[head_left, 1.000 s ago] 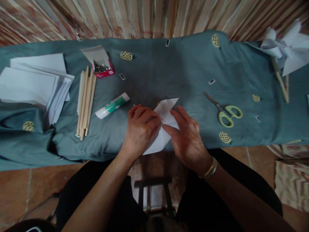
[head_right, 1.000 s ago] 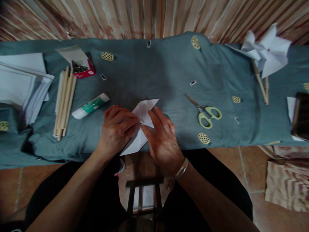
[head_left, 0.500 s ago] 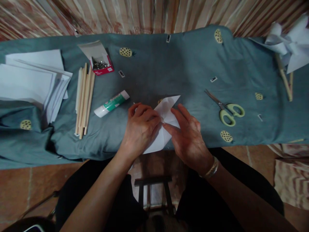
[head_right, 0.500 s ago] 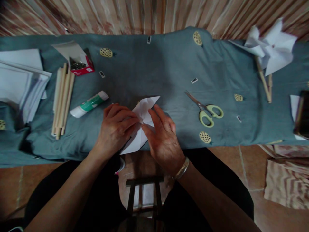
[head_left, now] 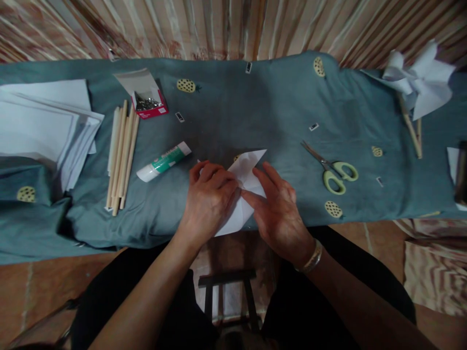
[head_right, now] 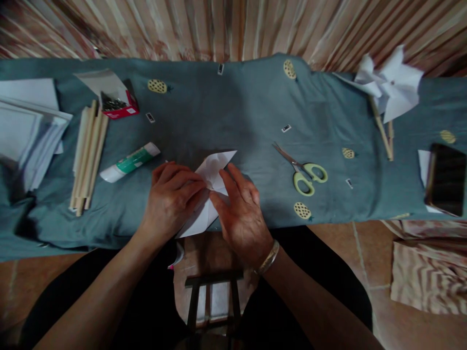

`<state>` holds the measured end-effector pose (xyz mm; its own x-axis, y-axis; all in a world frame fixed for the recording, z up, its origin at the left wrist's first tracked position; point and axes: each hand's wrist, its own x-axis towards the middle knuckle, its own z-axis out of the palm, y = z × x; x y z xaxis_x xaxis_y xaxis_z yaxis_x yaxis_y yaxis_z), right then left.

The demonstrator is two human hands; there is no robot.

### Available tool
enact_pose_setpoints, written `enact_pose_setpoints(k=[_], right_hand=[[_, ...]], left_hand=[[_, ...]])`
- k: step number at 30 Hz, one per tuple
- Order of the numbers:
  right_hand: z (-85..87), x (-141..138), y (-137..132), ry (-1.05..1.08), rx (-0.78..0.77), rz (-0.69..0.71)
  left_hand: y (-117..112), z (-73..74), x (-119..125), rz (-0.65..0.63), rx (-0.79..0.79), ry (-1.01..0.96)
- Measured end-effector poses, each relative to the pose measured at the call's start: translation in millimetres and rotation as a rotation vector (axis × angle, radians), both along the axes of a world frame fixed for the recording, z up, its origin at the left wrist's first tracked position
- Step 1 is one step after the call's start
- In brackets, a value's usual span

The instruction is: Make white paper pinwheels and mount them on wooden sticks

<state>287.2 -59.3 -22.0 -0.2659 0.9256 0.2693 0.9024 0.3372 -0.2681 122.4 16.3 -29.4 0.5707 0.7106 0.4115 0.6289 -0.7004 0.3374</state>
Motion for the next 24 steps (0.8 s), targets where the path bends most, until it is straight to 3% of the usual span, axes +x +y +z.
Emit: enact_pose_setpoints(k=[12,24], right_hand=[[-2.5,1.6,-0.4,0.024,-0.012,-0.001],[0.8,0.4,-1.0,0.046,-0.024,-0.017]], left_hand=[[0.4,1.7,-0.6,-0.012,0.018,0.020],[-2.7,9.2,-0.5,0.002,-0.079,0.002]])
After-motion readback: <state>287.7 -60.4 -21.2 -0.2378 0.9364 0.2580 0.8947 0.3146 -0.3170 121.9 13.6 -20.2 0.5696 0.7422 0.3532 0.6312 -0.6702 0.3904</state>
